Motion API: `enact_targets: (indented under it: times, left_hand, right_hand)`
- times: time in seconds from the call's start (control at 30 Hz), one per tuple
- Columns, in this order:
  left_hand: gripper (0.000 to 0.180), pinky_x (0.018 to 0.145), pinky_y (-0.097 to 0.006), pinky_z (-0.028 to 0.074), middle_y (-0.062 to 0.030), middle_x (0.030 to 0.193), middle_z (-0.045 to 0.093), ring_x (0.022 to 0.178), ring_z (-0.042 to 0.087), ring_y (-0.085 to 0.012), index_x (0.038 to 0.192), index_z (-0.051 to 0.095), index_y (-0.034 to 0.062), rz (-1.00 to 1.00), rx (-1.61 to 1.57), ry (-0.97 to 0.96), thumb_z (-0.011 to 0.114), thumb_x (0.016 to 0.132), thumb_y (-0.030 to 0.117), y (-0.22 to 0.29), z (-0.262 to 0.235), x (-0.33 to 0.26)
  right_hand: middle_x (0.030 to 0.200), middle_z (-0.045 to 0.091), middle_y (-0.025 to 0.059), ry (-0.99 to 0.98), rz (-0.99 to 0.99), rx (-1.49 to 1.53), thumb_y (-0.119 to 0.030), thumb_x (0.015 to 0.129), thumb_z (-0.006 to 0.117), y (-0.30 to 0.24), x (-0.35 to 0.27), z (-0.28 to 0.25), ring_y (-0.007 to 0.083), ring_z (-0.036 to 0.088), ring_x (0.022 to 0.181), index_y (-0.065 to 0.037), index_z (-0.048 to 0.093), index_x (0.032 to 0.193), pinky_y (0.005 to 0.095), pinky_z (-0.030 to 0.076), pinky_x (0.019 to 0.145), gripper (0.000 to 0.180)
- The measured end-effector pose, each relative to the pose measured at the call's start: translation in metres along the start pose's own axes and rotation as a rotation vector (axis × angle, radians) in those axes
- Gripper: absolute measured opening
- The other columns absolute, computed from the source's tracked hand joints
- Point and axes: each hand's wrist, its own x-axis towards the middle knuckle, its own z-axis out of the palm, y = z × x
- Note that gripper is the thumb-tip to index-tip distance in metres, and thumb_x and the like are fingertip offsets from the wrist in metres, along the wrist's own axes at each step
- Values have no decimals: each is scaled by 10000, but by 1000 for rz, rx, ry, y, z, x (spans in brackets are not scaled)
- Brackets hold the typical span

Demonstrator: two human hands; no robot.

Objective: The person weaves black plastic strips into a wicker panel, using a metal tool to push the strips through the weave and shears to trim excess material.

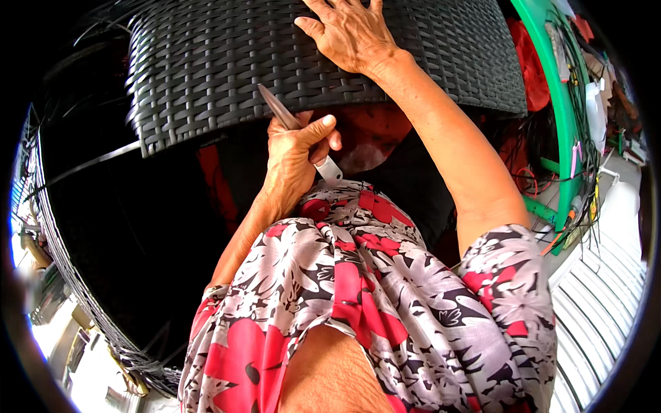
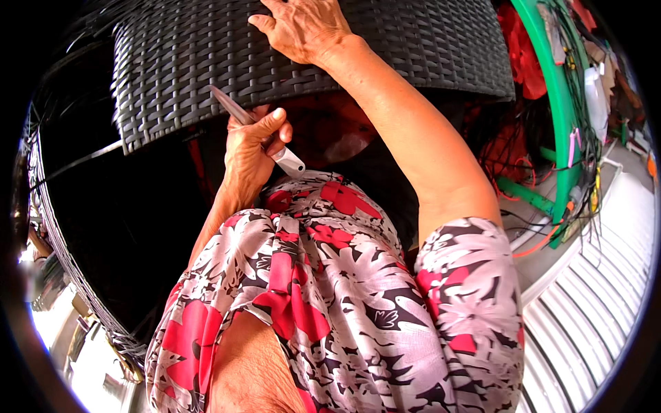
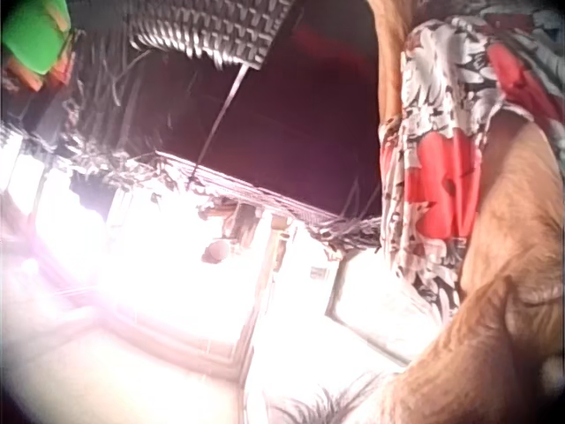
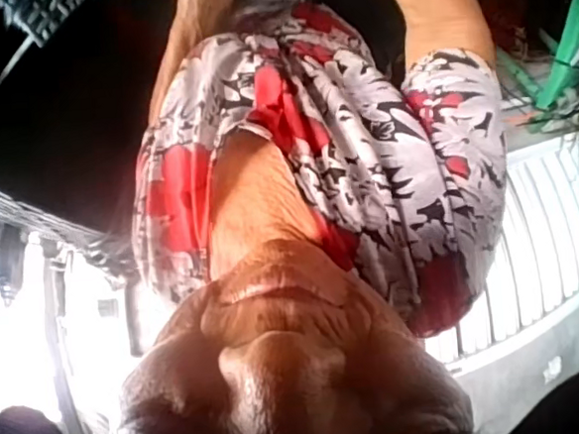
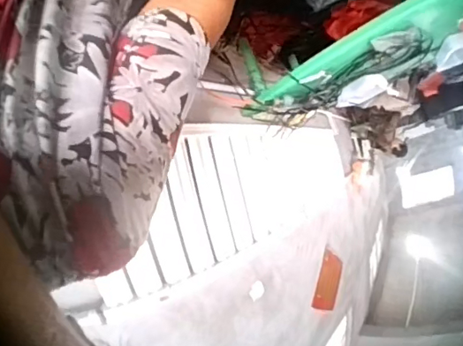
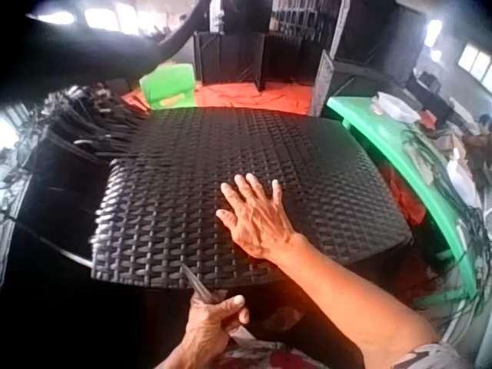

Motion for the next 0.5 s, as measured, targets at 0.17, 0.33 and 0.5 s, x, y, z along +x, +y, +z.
enact_targets:
  times: [0.17, 0.33, 0.5]
  left_hand:
    - [157, 362, -209, 287, -50, 734, 555, 563, 605, -184, 914, 527, 16, 85, -33, -16, 621, 797, -29, 8, -20, 0]
    - [217, 338, -206, 287, -25, 655, 506, 519, 591, -179, 875, 445, 51, 185, -69, 52, 634, 795, -19, 18, -34, -5]
    - [210, 321, -215, 284, -18, 622, 476, 454, 556, -166, 852, 408, 65, 117, -14, 85, 594, 809, -24, 20, -18, -16]
  right_hand:
    - [1335, 428, 206, -50, 175, 152, -501, 943, 311, -36, 7, -16, 371, 336, 1283, -24, 489, 1253, 638, 206, 1015, 596]
    - [1375, 376, 184, 146, -38, 29, -466, 925, 384, -65, -6, 10, 386, 345, 1249, -45, 449, 1292, 631, 218, 1006, 562]
    - [1183, 517, 129, 299, -138, 4, -372, 888, 494, -55, 24, 16, 309, 457, 1084, -64, 517, 1216, 519, 334, 915, 450]
